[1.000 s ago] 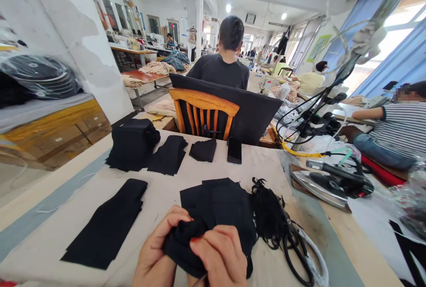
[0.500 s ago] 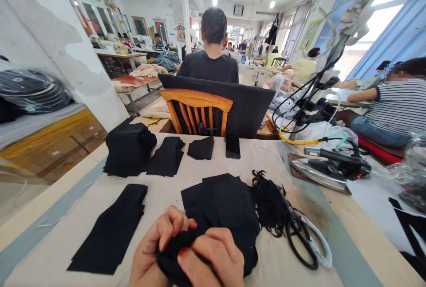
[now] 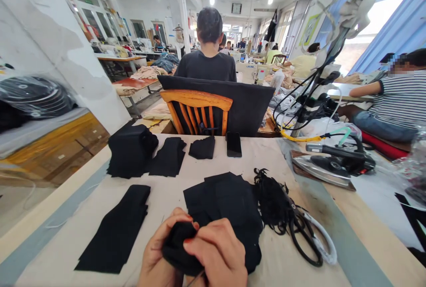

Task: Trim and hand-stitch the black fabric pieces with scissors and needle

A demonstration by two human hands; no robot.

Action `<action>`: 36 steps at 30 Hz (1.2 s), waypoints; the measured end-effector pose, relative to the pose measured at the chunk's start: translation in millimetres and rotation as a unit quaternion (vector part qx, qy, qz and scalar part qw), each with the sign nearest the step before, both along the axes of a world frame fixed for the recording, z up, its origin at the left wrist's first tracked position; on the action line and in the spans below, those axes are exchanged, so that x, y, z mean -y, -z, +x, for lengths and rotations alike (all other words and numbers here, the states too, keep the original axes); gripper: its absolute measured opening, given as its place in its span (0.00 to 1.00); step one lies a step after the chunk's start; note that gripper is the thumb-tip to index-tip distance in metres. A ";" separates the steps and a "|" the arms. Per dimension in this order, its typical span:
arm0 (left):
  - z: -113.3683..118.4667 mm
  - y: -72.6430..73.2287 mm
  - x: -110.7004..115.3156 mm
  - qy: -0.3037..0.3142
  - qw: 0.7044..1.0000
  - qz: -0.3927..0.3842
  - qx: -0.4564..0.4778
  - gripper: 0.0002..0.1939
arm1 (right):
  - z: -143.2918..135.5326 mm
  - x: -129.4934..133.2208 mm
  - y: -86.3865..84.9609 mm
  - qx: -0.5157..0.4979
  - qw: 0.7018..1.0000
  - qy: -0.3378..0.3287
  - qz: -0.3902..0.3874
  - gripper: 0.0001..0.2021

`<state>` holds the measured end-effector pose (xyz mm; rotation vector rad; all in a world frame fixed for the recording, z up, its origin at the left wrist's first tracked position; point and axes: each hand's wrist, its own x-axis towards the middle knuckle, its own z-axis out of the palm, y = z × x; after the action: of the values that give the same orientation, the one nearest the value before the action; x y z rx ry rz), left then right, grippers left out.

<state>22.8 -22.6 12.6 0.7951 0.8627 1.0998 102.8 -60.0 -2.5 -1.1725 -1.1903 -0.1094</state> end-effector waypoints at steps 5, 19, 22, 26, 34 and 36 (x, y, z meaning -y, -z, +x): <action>0.9 -1.1 -1.0 -0.007 0.998 0.020 -0.051 0.08 | 5.8 -0.2 -0.6 -0.049 0.998 -0.037 -0.002 0.06; -8.2 4.2 -10.9 0.027 0.971 0.168 -0.168 0.02 | 16.7 0.1 0.1 -0.110 0.989 -0.080 -0.050 0.05; -9.8 3.3 -9.1 0.071 0.978 0.139 -0.138 0.04 | 25.1 0.4 -8.1 -0.170 0.974 -0.111 -0.105 0.05; -9.9 1.8 -5.1 0.136 0.990 -0.031 -0.026 0.10 | 32.4 -0.8 -14.4 -0.365 0.876 -0.213 -0.231 0.10; -1.7 5.1 -2.6 0.102 0.951 -0.277 0.090 0.10 | 32.6 -9.4 14.0 -0.602 0.729 -0.197 -0.260 0.17; -2.0 7.3 -3.0 0.127 0.940 -0.295 0.119 0.11 | 34.4 -11.7 14.9 -0.573 0.750 -0.205 -0.258 0.15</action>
<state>20.8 -19.6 5.3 0.2519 0.7976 0.6357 137.2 -48.3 -17.4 -1.0838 -0.2947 1.2006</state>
